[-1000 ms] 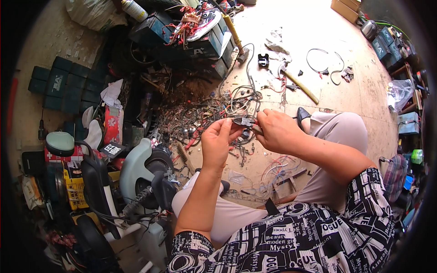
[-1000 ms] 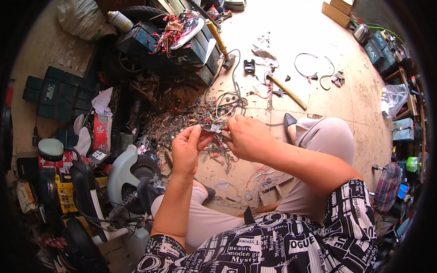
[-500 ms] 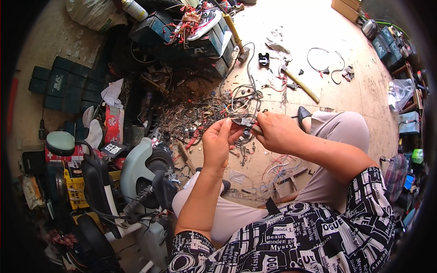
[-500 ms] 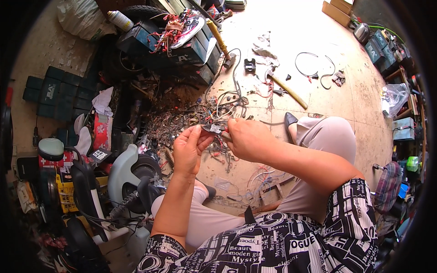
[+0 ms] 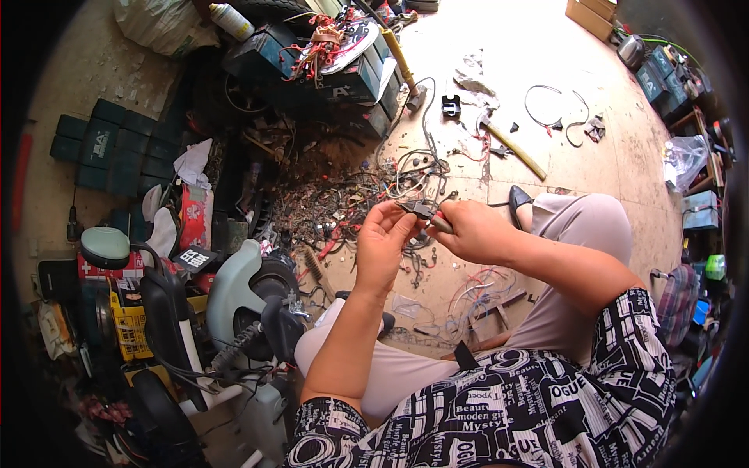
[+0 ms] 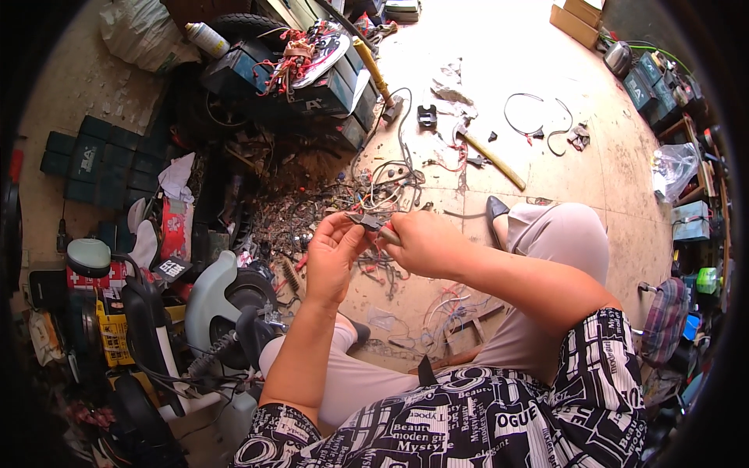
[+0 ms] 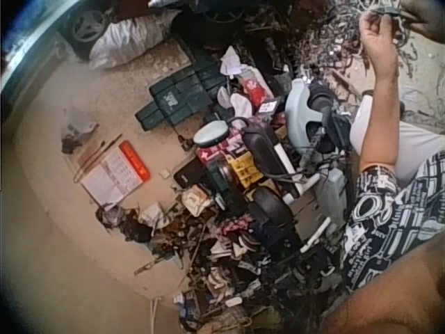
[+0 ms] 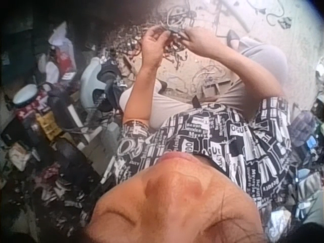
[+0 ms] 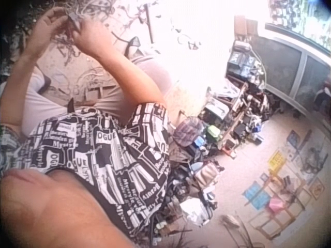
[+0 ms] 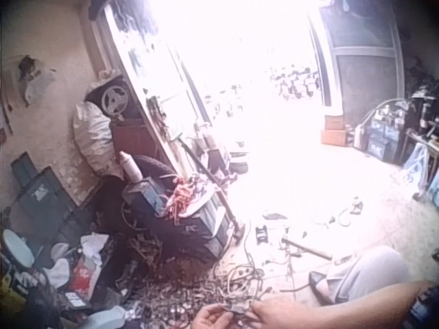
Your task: The person repairs motorcycle wiring by hand and with pliers, stripping and connecting various wires while sitting on the ground.
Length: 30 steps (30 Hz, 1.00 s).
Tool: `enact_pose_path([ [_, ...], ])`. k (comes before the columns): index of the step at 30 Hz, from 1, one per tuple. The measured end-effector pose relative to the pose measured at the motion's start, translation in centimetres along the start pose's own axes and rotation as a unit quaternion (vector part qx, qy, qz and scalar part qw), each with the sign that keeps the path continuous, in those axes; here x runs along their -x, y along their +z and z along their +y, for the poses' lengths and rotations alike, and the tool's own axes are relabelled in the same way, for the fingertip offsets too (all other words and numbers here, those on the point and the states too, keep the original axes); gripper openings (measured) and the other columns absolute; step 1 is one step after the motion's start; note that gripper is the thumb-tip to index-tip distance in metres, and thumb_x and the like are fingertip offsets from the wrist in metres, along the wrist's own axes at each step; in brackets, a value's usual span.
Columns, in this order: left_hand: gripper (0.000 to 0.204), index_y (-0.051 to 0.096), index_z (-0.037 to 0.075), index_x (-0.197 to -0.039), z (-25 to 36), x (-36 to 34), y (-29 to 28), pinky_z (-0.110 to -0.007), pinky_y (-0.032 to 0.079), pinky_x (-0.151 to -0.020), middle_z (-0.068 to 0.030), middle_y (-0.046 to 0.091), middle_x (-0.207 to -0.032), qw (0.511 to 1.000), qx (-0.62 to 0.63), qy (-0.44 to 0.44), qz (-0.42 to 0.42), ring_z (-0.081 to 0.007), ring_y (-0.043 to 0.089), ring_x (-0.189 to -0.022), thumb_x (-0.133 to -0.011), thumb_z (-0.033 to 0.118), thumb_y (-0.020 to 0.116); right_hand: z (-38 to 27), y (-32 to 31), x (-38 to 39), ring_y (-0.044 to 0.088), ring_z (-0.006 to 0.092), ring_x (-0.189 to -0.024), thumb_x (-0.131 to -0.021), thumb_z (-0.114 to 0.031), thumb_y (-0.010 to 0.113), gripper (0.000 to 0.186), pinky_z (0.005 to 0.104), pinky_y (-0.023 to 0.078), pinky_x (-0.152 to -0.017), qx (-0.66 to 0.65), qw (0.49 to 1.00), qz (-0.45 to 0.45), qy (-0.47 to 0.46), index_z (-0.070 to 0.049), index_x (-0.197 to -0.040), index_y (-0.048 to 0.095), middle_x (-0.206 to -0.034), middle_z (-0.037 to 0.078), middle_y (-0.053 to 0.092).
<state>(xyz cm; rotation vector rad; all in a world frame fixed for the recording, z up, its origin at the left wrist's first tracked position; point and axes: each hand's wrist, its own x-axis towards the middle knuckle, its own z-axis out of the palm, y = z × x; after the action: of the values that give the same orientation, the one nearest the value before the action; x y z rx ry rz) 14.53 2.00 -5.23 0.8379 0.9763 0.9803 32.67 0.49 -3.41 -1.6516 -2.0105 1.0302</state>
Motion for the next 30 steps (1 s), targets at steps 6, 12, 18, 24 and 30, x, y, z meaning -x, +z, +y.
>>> enact_pose_path([
  [6,0.016,0.057,-0.002,-0.104,1.3,0.2,-0.7,-0.024,0.052,-0.070,-0.0090,0.064,-0.089,0.995,-0.059,-0.075,-0.008,-0.0127,0.061,-0.074,-0.091,0.005,0.059,1.0,-0.5,0.1,0.059,0.0366,-0.071,-0.086,-0.033,0.059,0.032,0.0459,0.046,-0.064,0.073,0.997,0.029,-0.023,-0.002,-0.079,0.054,-0.072,0.017,0.059],
  [12,0.018,0.057,-0.003,-0.106,2.0,0.1,-1.3,-0.019,0.044,-0.058,-0.0064,0.063,-0.085,0.993,-0.070,-0.095,-0.022,-0.0070,0.053,-0.065,-0.091,0.007,0.058,1.3,-0.6,-0.4,0.061,0.0345,-0.068,-0.087,-0.033,0.057,0.031,0.0449,0.048,-0.062,0.140,0.987,0.049,-0.055,-0.003,-0.080,0.055,-0.072,0.016,0.061],
  [18,0.015,0.059,-0.003,-0.100,3.3,0.8,-1.5,-0.017,0.028,-0.045,-0.0014,0.057,-0.073,0.984,-0.067,-0.166,-0.025,-0.0025,0.037,-0.050,-0.091,0.009,0.058,2.6,-1.4,-1.4,0.065,0.0302,-0.075,-0.085,-0.019,0.053,0.018,0.0420,0.050,-0.068,0.096,0.992,0.057,0.056,-0.004,-0.089,0.063,-0.080,0.017,0.065],
  [24,0.012,0.061,-0.002,-0.096,3.0,2.5,-2.5,-0.018,0.030,-0.047,-0.0019,0.059,-0.074,0.992,-0.065,-0.111,-0.005,-0.0027,0.039,-0.051,-0.091,0.008,0.058,7.9,-5.6,-2.4,0.051,0.0183,-0.054,-0.087,-0.026,0.057,0.027,0.0335,0.044,-0.055,-0.063,0.977,0.158,0.126,0.000,-0.080,0.058,-0.059,0.006,0.053],
  [30,0.012,0.064,0.000,-0.096,2.4,2.7,-1.7,-0.018,0.041,-0.061,-0.0009,0.063,-0.080,0.982,-0.187,-0.027,0.017,-0.0041,0.054,-0.068,-0.088,0.009,0.062,1.3,-0.6,-1.5,0.049,0.0060,-0.055,-0.086,-0.026,0.062,0.020,0.0227,0.037,-0.045,-0.370,0.909,-0.108,0.157,-0.008,-0.094,0.063,-0.061,-0.002,0.051],
])
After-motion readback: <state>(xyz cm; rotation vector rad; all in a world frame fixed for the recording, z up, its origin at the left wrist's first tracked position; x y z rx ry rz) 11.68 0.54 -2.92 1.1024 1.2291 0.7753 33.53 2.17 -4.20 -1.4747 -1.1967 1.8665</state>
